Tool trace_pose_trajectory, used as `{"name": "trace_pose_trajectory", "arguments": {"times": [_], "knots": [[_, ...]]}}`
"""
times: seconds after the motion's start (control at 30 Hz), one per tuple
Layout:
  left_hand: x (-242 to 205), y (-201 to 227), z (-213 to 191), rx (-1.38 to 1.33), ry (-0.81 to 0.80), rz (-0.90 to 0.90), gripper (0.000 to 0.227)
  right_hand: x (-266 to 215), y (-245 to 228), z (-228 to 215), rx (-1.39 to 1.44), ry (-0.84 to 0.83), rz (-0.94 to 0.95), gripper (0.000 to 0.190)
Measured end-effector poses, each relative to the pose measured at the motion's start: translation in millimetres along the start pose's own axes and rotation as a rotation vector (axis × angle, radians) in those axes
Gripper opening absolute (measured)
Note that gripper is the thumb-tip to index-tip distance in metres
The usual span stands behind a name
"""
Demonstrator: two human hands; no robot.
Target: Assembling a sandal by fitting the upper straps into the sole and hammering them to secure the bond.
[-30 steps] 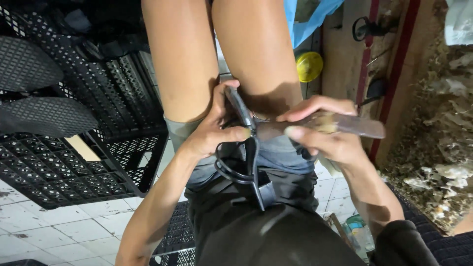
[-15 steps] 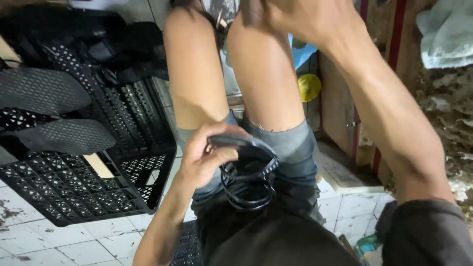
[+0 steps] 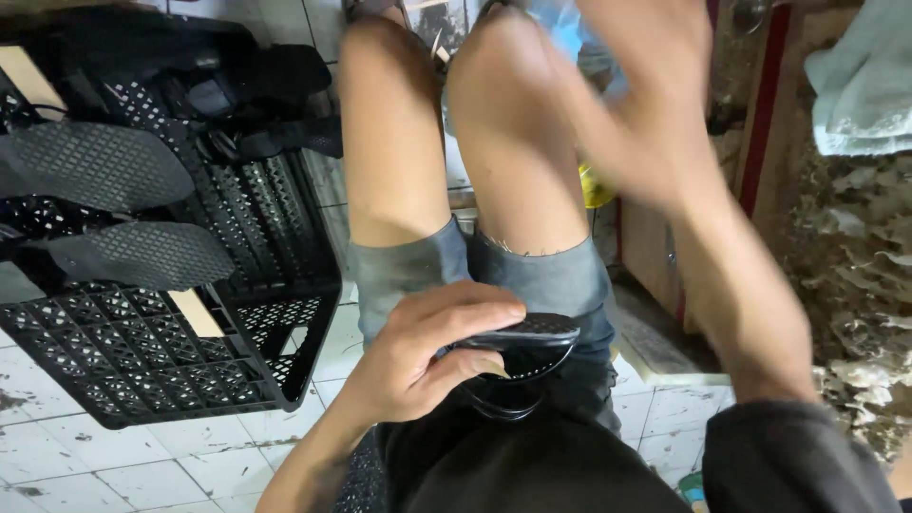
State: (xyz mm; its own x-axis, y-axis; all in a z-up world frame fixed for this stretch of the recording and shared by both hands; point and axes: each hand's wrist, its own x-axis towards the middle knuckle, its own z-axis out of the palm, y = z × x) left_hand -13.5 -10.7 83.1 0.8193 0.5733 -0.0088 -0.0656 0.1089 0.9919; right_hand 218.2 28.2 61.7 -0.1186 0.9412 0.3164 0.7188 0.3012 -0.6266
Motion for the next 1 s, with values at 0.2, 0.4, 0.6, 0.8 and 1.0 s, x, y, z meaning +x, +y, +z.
{"name": "trace_pose_trajectory", "arguments": {"times": [0.2,0.4,0.6,0.8,1.0], "knots": [[-2,4,9,0.119,0.074,-0.044,0.028,-84,-73,-5,0.449,0.073,-0.019,0.024],[7,-8,14,-0.121,0.065,-0.285,0.029,-92,-73,-1,0.622,0.042,0.364,0.024],[10,-37,21,-0.713,0.909,-0.409,0.013,-145,-82,5,0.783,-0.199,0.727,0.084],[-30,-128,45,-1.268,0.258,-0.22,0.057,-187,-57,24,0.695,0.06,0.768,0.019],[23,-86,78,-0.879,0.645,-0.368,0.029,-189,-57,26,0.647,0.056,0.798,0.018]]}}
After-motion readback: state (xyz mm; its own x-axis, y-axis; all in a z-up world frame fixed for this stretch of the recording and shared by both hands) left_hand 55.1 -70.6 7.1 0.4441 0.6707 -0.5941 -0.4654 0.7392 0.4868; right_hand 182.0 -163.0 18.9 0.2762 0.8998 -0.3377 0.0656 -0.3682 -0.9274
